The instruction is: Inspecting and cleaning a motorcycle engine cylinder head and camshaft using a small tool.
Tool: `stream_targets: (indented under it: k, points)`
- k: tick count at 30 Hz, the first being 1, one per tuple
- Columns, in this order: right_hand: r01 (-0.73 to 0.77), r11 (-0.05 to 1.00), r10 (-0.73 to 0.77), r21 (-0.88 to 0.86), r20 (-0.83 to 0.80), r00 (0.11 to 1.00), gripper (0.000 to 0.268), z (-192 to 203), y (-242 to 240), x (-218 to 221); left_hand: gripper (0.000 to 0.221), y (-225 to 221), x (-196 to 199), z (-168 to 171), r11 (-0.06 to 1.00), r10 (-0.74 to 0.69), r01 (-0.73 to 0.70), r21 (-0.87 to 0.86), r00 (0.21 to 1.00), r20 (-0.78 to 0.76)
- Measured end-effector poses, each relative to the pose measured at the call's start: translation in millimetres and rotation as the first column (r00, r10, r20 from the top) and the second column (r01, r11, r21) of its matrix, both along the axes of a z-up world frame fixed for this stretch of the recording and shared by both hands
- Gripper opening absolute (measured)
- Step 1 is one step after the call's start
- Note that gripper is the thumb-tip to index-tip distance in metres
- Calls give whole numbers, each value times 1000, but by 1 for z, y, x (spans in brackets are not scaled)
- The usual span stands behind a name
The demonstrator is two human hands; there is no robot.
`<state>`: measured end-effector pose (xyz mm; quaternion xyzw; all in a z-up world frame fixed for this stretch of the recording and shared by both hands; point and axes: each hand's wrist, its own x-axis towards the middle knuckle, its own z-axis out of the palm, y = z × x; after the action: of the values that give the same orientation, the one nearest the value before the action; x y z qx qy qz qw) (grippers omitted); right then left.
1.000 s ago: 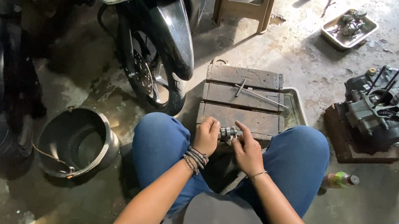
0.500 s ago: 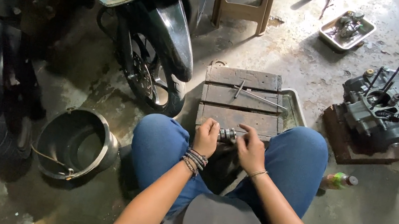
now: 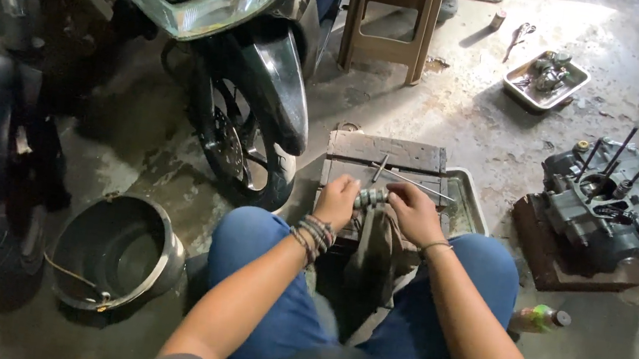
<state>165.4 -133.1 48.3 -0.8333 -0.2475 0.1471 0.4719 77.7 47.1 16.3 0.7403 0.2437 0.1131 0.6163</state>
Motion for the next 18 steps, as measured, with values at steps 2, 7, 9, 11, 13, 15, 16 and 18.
stream_targets:
  k: [2, 7, 9, 11, 13, 15, 16, 18]
  points:
    - [-6, 999, 6, 42, -14, 1000, 30, 8, 9, 7, 33, 4, 12, 17, 1000, -27, 27, -11, 1000, 2]
    - [46, 965, 3, 257, -186, 983, 28, 33, 35, 36, 37, 20, 46, 39, 993, -121, 121, -3, 992, -35]
    - [196, 884, 27, 425, -465, 885, 27, 67, 40, 32, 34, 27, 66, 42, 994, -99, 100, 50, 995, -24]
    - [233, 860, 25, 454, -494, 869, 27, 70, 48, 42, 32, 27, 77, 56, 995, -97, 97, 25, 995, -4]
    - [265, 833, 37, 486, -526, 850, 28, 70, 60, 55, 30, 27, 84, 68, 996, -83, 83, 8, 996, 11]
    - [281, 822, -26, 495, -461, 887, 28, 64, 66, 68, 34, 21, 90, 73, 998, -41, 44, -32, 994, 98]
    - [283, 834, -32, 473, -470, 882, 28, 64, 66, 64, 34, 19, 83, 72, 998, -34, 39, -56, 995, 88]
    - [202, 888, -74, 413, -305, 950, 33, 67, 70, 63, 45, 22, 74, 76, 1000, 0, 3, -23, 991, 134]
